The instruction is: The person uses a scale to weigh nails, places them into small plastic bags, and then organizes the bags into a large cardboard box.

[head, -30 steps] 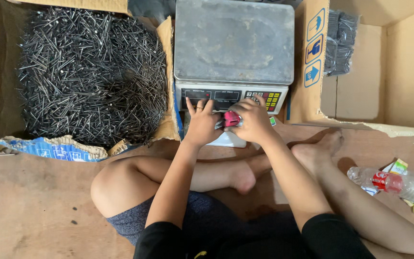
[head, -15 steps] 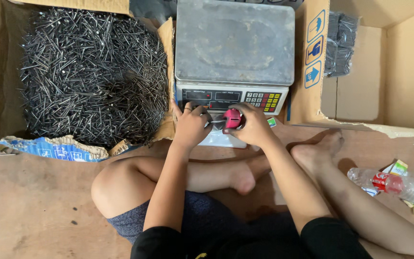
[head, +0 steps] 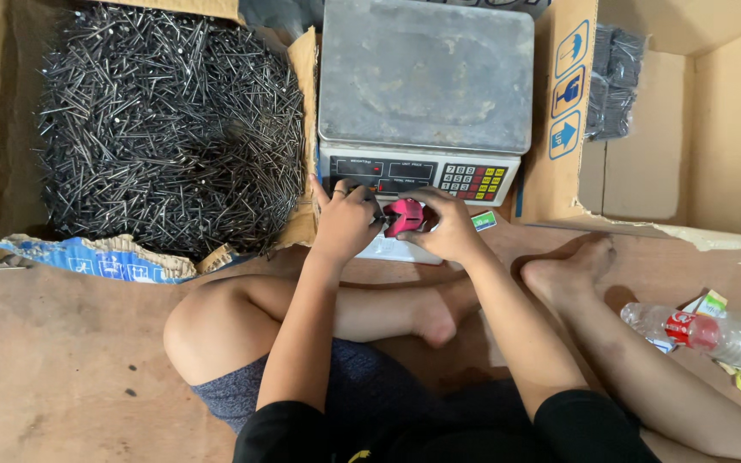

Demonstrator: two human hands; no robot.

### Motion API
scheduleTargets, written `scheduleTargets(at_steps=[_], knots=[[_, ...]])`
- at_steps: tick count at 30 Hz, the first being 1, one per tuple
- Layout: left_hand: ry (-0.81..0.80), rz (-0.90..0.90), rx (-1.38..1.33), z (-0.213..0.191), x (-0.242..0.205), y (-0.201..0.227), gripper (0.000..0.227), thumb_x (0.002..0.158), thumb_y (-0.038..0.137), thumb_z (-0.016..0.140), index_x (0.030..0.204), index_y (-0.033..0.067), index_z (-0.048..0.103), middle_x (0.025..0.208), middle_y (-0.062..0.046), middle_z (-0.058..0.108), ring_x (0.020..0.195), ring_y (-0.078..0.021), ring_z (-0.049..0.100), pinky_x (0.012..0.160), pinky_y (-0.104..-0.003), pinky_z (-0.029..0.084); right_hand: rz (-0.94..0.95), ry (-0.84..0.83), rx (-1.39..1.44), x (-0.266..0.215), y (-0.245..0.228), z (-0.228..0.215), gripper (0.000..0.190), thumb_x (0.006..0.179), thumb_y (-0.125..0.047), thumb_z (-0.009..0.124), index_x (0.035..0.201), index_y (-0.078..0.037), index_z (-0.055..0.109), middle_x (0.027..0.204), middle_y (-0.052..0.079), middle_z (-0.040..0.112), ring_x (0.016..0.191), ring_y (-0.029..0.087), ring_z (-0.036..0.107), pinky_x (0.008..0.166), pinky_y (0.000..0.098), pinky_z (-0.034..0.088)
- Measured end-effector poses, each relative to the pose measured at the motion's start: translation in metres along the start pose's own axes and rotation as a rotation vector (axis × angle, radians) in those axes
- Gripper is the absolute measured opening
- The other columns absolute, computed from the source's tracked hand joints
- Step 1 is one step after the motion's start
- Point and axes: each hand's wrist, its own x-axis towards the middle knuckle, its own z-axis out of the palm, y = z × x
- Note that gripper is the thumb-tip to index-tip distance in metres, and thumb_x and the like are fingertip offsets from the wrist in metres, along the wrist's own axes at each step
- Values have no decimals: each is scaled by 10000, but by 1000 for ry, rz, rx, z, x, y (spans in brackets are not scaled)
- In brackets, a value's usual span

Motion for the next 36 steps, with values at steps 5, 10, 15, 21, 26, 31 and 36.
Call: scheduleTargets(at_steps=[5, 10, 15, 21, 26, 31, 36], knots=[[-12, 3, 7, 1, 0, -2, 140, 705, 279, 753, 786, 166, 740, 906, -16, 649, 1129, -309, 501, 1025, -830, 39, -89, -27, -137, 5, -14, -1, 625, 531, -81, 904, 1122, -108, 702, 1035, 124, 672, 757, 323, 681, 608, 355, 589], [-34, -1, 1, 0, 0, -2, 136, 722, 267, 747, 812, 165, 748, 913, -19, 642, 1150, -324, 498, 1024, -830, 33, -176, -54, -268, 7, -19, 0, 637, 528, -142, 907, 1129, -106, 698, 1051, 153, 690, 960, 389, 666, 804, 454, 553], [-22, 13, 29, 2, 0, -2, 157, 710, 289, 747, 818, 175, 745, 920, -34, 631, 1142, -341, 507, 1015, -841, 34, -195, -69, -238, 8, -15, -2, 598, 564, -134, 910, 1124, -111, 703, 1038, 137, 700, 972, 366, 671, 803, 421, 558], [-272, -33, 78, -26, -2, 8, 651, 580, 439, 780, 1126, 108, 659, 1147, -123, 568, 1300, -395, 397, 1019, -852, -6, -220, -74, -256, 10, -10, -4, 593, 558, -209, 919, 1104, -118, 705, 1004, 137, 705, 945, 370, 671, 810, 447, 541], [-241, -36, 3, -41, 0, 16, 709, 526, 485, 799, 1129, 145, 647, 1274, -140, 478, 1386, -405, 297, 1002, -860, 1, -311, -102, -287, 13, -8, -5, 588, 550, -241, 926, 1076, -95, 708, 969, 145, 708, 910, 374, 675, 795, 460, 529], [-34, 28, -30, -7, 0, 5, 339, 568, 392, 798, 822, 179, 727, 1149, -91, 478, 1299, -387, 374, 986, -865, 41, -351, -85, -456, 13, -6, -6, 591, 547, -339, 914, 1065, -151, 702, 953, 51, 708, 908, 283, 656, 838, 429, 445], [-80, -16, -37, -4, -2, 7, 357, 581, 377, 803, 858, 164, 728, 1146, -71, 452, 1281, -395, 354, 982, -871, 43, -272, -107, -292, 14, 1, -5, 540, 578, -201, 899, 1073, -118, 701, 987, 126, 720, 940, 362, 663, 849, 455, 490]])
